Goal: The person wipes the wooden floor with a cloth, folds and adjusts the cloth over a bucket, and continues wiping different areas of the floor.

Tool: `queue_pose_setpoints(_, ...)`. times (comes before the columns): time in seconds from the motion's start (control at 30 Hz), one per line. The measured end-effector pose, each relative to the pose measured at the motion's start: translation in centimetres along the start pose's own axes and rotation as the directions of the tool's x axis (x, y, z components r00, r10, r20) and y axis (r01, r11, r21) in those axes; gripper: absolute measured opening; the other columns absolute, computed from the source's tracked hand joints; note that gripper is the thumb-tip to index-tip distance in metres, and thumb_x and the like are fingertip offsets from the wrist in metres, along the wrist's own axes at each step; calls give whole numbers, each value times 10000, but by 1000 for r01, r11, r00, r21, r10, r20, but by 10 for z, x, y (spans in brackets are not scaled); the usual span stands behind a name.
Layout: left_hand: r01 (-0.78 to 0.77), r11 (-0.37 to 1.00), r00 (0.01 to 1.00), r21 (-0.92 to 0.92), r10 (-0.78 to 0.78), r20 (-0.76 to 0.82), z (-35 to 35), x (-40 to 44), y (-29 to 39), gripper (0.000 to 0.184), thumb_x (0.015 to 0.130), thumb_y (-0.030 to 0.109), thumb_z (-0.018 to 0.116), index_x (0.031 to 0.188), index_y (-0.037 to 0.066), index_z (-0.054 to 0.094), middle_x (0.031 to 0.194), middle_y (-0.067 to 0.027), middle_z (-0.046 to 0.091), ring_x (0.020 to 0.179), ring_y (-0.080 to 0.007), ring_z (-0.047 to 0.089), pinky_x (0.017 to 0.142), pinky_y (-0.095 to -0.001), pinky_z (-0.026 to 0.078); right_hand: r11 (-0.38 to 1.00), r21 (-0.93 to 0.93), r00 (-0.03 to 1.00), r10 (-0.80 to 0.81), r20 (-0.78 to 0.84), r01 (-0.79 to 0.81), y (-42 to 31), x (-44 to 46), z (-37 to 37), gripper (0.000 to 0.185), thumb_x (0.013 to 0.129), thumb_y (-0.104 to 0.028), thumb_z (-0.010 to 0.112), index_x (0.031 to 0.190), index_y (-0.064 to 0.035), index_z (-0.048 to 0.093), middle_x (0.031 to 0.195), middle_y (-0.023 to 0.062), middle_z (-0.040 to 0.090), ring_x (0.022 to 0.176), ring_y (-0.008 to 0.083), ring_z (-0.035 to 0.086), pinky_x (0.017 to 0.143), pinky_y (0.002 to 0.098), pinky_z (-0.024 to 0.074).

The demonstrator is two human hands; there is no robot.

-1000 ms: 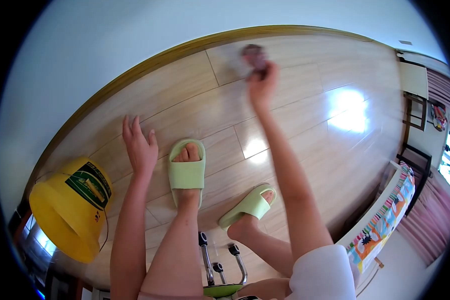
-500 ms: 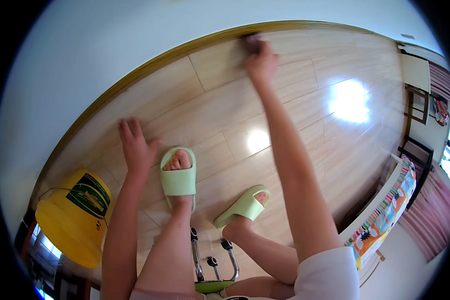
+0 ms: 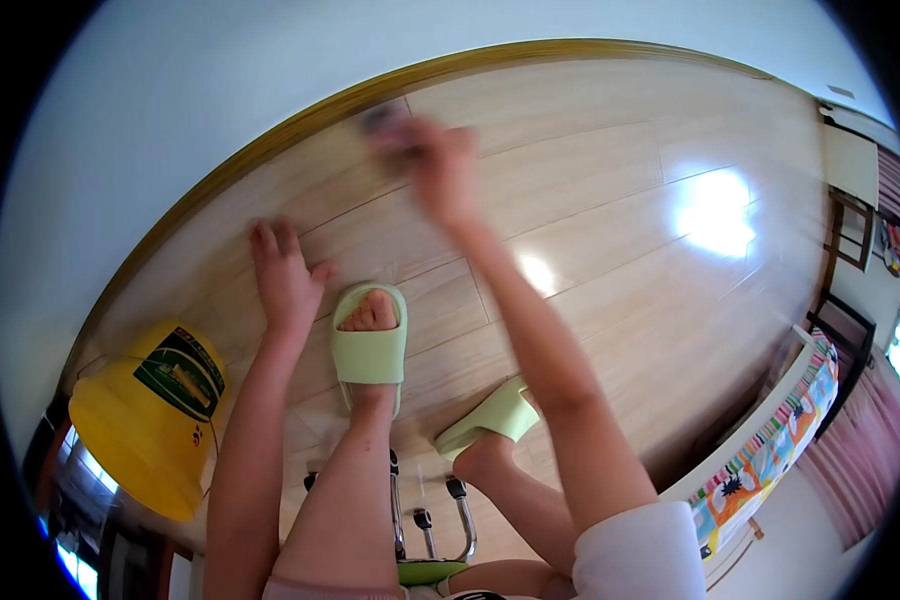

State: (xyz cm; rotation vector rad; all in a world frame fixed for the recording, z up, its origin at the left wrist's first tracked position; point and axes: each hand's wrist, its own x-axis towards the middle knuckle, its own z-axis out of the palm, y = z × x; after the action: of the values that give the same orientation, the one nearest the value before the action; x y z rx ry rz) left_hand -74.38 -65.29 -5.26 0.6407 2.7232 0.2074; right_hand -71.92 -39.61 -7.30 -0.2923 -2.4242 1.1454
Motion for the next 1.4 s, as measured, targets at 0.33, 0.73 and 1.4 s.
queue_pose_setpoints(0.33,-29,1000,999,-2,29,-45,3,-4,-3,928,695,323,844,1412,-66,399,1478,-351,321,1385,-494,308,1153,-502,290,518,-433,673,516,-530,-738,139,24,-144,521,781,-96,551,1298,-142,602,1106,156,710,971,338,660,895,458,495)
queue_pose_setpoints(0.73,250,944,937,-214,-292,-194,22,-56,-70,825,800,193,756,1436,-87,311,1488,-355,280,1395,-480,282,1160,-506,251,940,-203,961,267,-67,-275,-119,-32,152,434,788,28,556,1198,-113,586,1143,70,682,944,315,548,853,391,440)
queue_pose_setpoints(1.4,387,835,861,-391,-479,-171,30,-117,-82,595,847,94,610,1384,-67,407,1474,-338,329,1387,-469,312,1156,-475,280,972,-8,773,-181,608,234,-31,-48,24,298,674,44,661,864,-166,754,947,-26,745,913,279,623,880,368,517)
